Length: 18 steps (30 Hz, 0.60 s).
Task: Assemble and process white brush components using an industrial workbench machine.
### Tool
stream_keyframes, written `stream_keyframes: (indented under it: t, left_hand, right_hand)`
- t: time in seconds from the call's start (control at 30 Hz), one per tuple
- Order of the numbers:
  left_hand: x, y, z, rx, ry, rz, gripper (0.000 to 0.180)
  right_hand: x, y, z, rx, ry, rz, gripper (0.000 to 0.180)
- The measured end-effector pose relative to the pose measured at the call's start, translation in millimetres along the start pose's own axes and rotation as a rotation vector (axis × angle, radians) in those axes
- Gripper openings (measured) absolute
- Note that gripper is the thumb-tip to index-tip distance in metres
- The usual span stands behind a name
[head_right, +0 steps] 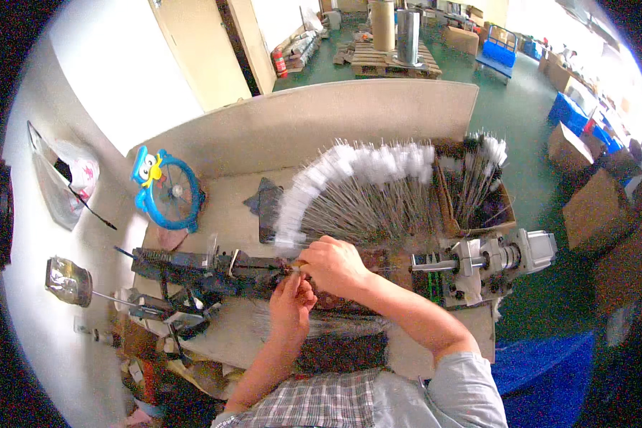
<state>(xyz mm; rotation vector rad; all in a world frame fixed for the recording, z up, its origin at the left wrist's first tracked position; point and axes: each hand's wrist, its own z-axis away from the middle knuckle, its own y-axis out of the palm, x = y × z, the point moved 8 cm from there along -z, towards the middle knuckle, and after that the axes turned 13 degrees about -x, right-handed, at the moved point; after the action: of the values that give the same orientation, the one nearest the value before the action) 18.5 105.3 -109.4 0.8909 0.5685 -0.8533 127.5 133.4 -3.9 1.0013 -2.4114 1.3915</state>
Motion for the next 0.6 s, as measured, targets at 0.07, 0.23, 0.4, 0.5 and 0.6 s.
stream_keyframes:
  t: [0.07,0.23,0.4,0.5,0.6]
  left_hand:
    - [-1.1,-3.7,-0.4,0.019,0.044,-0.033,0.020]
    - [-7.8,5.3,3.0,0.110,0.088,-0.191,0.032]
    - [-2.3,10.1,0.8,0.046,-0.059,0.147,0.043]
    - [3.7,2.5,-5.1,-0.042,-0.043,0.238,0.035]
    - [3.7,-2.9,-8.2,-0.027,-0.019,0.239,0.028]
  right_hand:
    - [4.5,-4.6,0.5,-0.007,0.025,-0.052,0.015]
    - [-9.1,3.1,-0.9,0.133,0.252,-0.122,0.023]
    - [-3.6,-5.5,4.8,-0.011,0.189,-0.049,0.025]
    - [18.4,-4.7,9.8,-0.135,0.047,0.012,0.028]
    - [20.7,4.5,14.1,-0.226,0.048,0.087,0.033]
